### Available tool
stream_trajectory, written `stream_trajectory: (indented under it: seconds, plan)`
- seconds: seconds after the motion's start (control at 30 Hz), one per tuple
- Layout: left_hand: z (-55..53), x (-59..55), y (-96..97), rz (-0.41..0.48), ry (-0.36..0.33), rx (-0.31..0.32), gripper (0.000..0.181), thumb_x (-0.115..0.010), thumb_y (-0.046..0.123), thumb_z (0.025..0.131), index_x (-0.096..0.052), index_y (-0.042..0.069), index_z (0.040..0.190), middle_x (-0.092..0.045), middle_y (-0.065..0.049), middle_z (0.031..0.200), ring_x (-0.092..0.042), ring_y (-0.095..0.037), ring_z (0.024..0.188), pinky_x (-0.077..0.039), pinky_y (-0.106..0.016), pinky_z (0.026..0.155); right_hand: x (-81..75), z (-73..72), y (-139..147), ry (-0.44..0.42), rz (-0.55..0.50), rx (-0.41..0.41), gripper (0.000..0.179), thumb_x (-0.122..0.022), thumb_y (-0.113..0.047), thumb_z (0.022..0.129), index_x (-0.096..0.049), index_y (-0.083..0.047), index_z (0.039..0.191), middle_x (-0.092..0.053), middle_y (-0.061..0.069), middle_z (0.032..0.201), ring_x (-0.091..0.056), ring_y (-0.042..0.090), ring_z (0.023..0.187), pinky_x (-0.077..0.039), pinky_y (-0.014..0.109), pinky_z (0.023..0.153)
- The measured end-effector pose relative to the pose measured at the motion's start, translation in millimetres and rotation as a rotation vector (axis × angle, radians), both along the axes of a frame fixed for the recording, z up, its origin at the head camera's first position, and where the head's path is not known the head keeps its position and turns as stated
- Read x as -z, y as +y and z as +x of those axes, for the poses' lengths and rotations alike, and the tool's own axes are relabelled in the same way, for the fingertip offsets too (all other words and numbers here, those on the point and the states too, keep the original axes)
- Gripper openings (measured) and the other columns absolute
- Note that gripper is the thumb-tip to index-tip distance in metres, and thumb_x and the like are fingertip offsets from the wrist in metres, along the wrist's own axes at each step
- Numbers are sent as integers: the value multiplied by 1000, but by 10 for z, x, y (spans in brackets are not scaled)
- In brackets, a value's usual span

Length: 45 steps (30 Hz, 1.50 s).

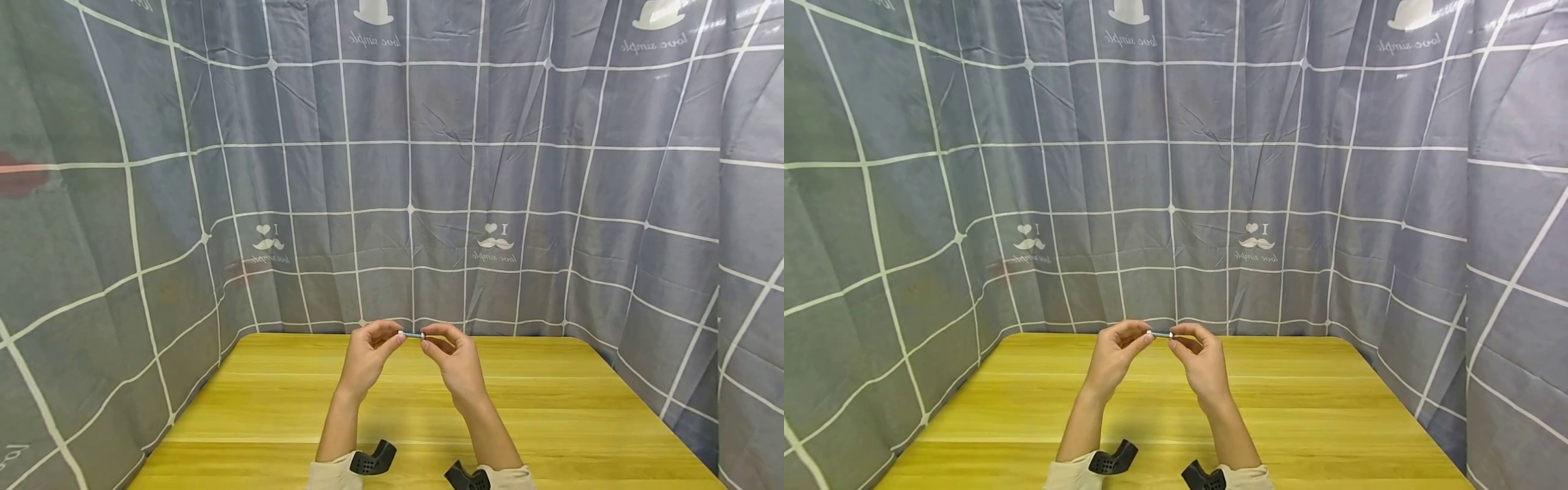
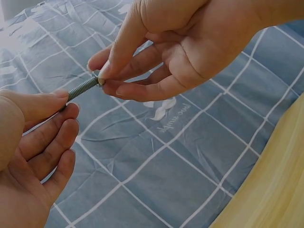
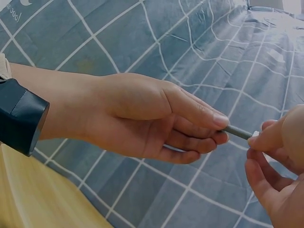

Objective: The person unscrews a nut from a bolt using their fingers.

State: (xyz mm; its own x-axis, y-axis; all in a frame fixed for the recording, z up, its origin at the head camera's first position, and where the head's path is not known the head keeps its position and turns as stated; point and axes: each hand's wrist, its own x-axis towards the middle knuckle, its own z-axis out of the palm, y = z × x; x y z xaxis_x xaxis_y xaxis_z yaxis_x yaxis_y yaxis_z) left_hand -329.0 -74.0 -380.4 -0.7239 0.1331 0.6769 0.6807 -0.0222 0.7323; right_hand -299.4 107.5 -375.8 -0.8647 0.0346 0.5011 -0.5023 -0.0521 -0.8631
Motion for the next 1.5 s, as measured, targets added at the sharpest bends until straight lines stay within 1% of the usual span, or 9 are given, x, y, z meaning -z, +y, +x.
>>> stream_trajectory:
  seconds: [0.33,0.5,0.63,0.73,0.83,0.97,1.2,1.33,1.5]
  plan:
    - [3,-6,-3,4,-2,1,12,-74,3,95,-74,-3,106,-72,-15,100,-68,-20,90,-55,-28,82,-10,2,-2,-5,-52,-36,23,-65,4,99,-63,10,122,-60,25,123,-66,30,101,-57,35,90]
    - [9,-9,4,-2,-6,-4,11,-74,3,95,-74,-2,106,-72,-14,100,-68,-23,91,-55,-29,83,-7,1,-8,-38,-46,-27,21,-65,-4,102,-65,9,119,-62,27,116,-66,29,98,-57,33,88]
    - [13,-12,3,-6,-9,-2,11,-74,2,95,-74,-1,105,-72,-13,100,-68,-24,91,-55,-29,83,3,-10,-8,-38,-24,-13,18,-66,-3,102,-67,10,114,-64,23,111,-66,27,95,-56,33,90]
    - [12,-12,-4,-9,-10,-3,10,-74,2,95,-75,-1,105,-72,-13,100,-68,-24,90,-55,-29,82,1,5,-10,-19,3,-9,17,-67,1,100,-67,9,115,-65,18,117,-66,27,101,-54,32,93]
    - [15,-15,-6,-4,-10,-4,10,-74,2,95,-75,-1,105,-72,-14,100,-68,-24,90,-55,-29,82,-5,23,-13,-5,13,-18,19,-67,4,98,-67,8,116,-63,19,123,-65,29,109,-53,32,95]
    - [20,-14,-5,-1,-11,-6,11,-74,3,95,-75,-1,106,-72,-14,100,-68,-22,90,-55,-29,82,-9,20,-16,-10,-10,-22,22,-68,3,98,-66,7,120,-61,22,124,-65,30,107,-54,33,93]
    - [11,-13,0,-5,-3,-15,11,-74,4,95,-74,-1,106,-73,-14,100,-68,-22,89,-55,-29,81,-19,9,-14,-24,-34,16,23,-69,-9,101,-67,7,118,-65,20,115,-65,29,100,-57,33,90]
    - [16,-22,0,-2,-4,-7,11,-74,3,95,-74,-1,106,-72,-12,100,-67,-21,89,-55,-29,82,-21,8,-18,-30,-28,22,21,-68,-7,101,-67,11,113,-66,19,107,-66,31,99,-56,31,89]
    - [18,-21,-2,-8,1,-11,12,-74,3,96,-74,-2,107,-72,-14,101,-67,-22,91,-55,-29,82,-18,14,-23,-28,-25,20,17,-70,-3,99,-69,10,110,-67,17,104,-67,26,93,-56,32,90]
